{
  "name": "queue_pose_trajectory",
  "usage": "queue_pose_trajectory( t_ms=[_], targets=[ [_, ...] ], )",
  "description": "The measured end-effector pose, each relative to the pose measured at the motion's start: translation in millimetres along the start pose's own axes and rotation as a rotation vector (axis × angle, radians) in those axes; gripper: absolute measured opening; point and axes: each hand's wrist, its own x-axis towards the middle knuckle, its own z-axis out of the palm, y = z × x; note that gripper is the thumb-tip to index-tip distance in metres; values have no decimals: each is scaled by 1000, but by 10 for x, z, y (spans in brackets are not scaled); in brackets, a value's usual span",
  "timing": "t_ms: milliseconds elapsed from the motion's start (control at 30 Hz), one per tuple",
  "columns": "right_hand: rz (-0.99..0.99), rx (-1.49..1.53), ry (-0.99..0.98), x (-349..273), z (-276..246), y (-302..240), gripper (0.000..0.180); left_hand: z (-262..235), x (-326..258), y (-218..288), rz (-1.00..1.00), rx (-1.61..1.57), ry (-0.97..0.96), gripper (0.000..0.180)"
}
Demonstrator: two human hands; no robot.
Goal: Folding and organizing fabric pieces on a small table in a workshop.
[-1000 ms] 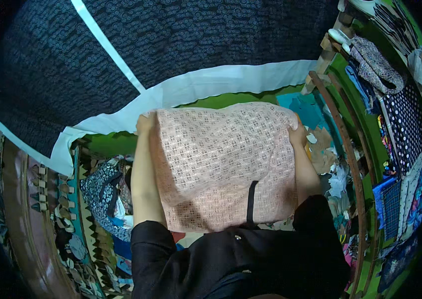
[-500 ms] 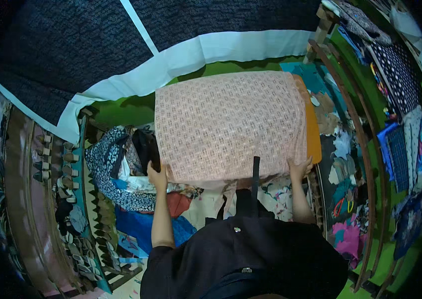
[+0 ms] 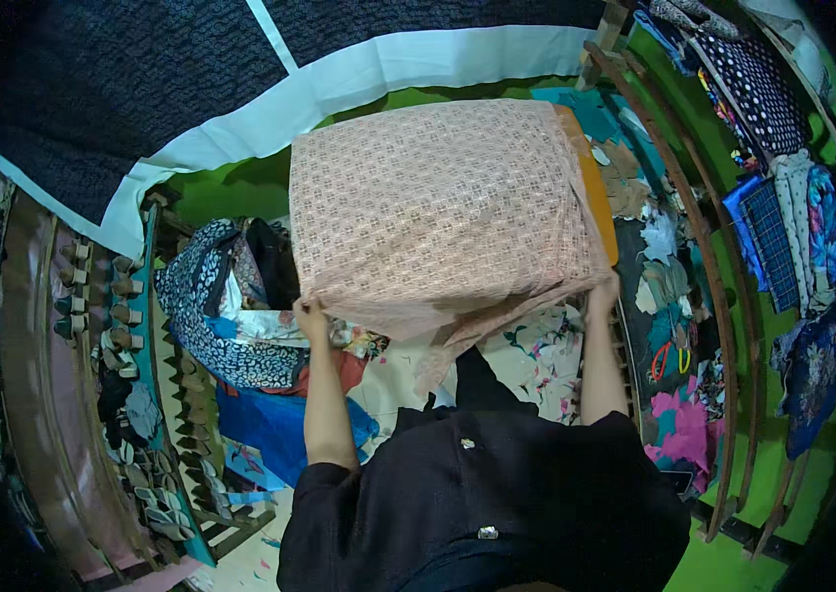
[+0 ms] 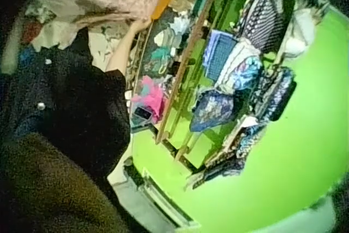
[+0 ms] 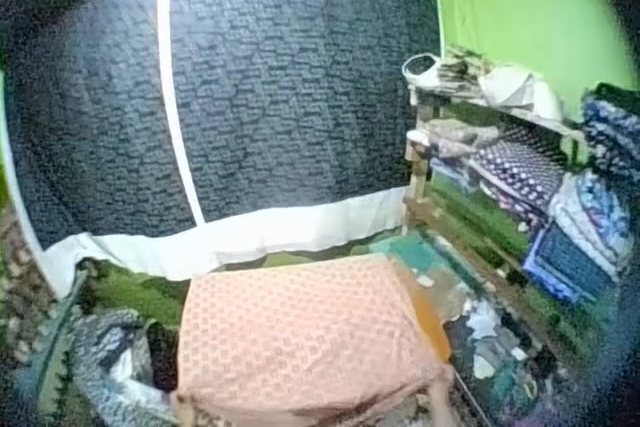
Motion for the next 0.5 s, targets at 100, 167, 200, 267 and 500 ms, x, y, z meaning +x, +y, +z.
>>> queue_pose_trajectory(
  t_ms=[100,167,200,267,500],
  targets=[
    [174,-30,236,272,-460,-321,24,-105,54,350,-10,20,-43,26],
    [107,-209,196,333,-408,-458,32,-197,237,87,-126,-11,-79,37],
    [209,-603,226,152,-122,-785,44,-199,218,95,-133,-2,-69,37],
    [311,-994,288,-50,132,-957,57,-1,129,481,-119,220,-188,39],
    [188,-507,256,109,70,465,66,101,94,719,-484,14,-509,32]
  ],
)
